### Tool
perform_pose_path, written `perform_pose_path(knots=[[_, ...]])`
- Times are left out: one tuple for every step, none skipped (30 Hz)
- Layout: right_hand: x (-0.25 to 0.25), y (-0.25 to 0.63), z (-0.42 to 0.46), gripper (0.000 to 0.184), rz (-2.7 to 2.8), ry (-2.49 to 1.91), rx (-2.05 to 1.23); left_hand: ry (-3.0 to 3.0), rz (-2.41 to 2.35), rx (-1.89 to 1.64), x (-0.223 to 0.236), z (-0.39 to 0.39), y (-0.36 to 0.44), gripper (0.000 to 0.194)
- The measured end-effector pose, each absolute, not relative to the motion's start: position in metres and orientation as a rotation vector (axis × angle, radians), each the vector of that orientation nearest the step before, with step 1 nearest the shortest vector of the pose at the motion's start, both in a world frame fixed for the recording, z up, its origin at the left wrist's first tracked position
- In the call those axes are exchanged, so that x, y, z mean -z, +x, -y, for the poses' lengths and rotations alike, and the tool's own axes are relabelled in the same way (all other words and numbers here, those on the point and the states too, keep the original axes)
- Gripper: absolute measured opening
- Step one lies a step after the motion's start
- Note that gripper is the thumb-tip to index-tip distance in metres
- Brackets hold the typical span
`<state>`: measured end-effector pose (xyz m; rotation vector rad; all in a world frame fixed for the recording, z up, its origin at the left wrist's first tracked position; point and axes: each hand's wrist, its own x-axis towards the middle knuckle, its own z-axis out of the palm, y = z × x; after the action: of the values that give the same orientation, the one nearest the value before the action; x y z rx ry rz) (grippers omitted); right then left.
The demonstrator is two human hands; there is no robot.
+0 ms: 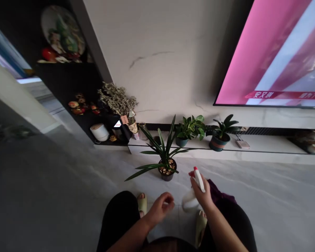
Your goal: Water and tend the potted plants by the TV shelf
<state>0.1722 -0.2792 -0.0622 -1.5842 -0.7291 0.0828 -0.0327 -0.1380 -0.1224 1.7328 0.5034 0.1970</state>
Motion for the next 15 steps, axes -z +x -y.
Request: perform_pose_path(knots=[[0.064,0.153,0.282,0.039,0.742,-1.566,-0.103,1.703,-0.509,-0.144,0.129,0.147,-0.039,0.068],[0.065,0.135,0.284,0.04,0.746,-1.547,-0.126,1.687,-0.519,-0.086,0.135,0.154,-0.045,0.096],[0.064,0.118,0.286,0.041,0.743,-1.531,-0.152,1.69,-0.509,-0.047,0.14,0.159,-0.049,0.118],[0.061,0.104,0.287,0.042,0.737,-1.518,-0.175,1.703,-0.48,-0.032,0.143,0.164,-0.053,0.131],[0.057,0.092,0.288,0.044,0.733,-1.509,-0.191,1.726,-0.432,-0.045,0.144,0.167,-0.057,0.133],[0.052,0.082,0.289,0.046,0.736,-1.5,-0.201,1.748,-0.372,-0.079,0.143,0.169,-0.06,0.127],[0.046,0.074,0.291,0.048,0.749,-1.488,-0.204,1.762,-0.318,-0.121,0.14,0.171,-0.064,0.116],[0.039,0.068,0.292,0.05,0.776,-1.471,-0.209,1.777,-0.288,-0.162,0.136,0.172,-0.068,0.103],[0.033,0.063,0.294,0.052,0.814,-1.45,-0.227,1.793,-0.277,-0.193,0.131,0.174,-0.073,0.092],[0.027,0.059,0.297,0.054,0.865,-1.427,-0.263,1.811,-0.277,-0.214,0.126,0.175,-0.077,0.084],[0.022,0.055,0.299,0.056,0.918,-1.404,-0.302,1.83,-0.285,-0.229,0.121,0.176,-0.082,0.079],[0.017,0.051,0.302,0.057,0.966,-1.386,-0.334,1.846,-0.297,-0.237,0.116,0.177,-0.087,0.078],[0.014,0.047,0.304,0.057,1.004,-1.372,-0.346,1.858,-0.303,-0.242,0.113,0.178,-0.091,0.077],[0.012,0.042,0.306,0.058,1.028,-1.364,-0.339,1.866,-0.305,-0.242,0.111,0.179,-0.094,0.076],[0.011,0.037,0.307,0.057,1.038,-1.361,-0.311,1.87,-0.314,-0.239,0.11,0.18,-0.096,0.076]])
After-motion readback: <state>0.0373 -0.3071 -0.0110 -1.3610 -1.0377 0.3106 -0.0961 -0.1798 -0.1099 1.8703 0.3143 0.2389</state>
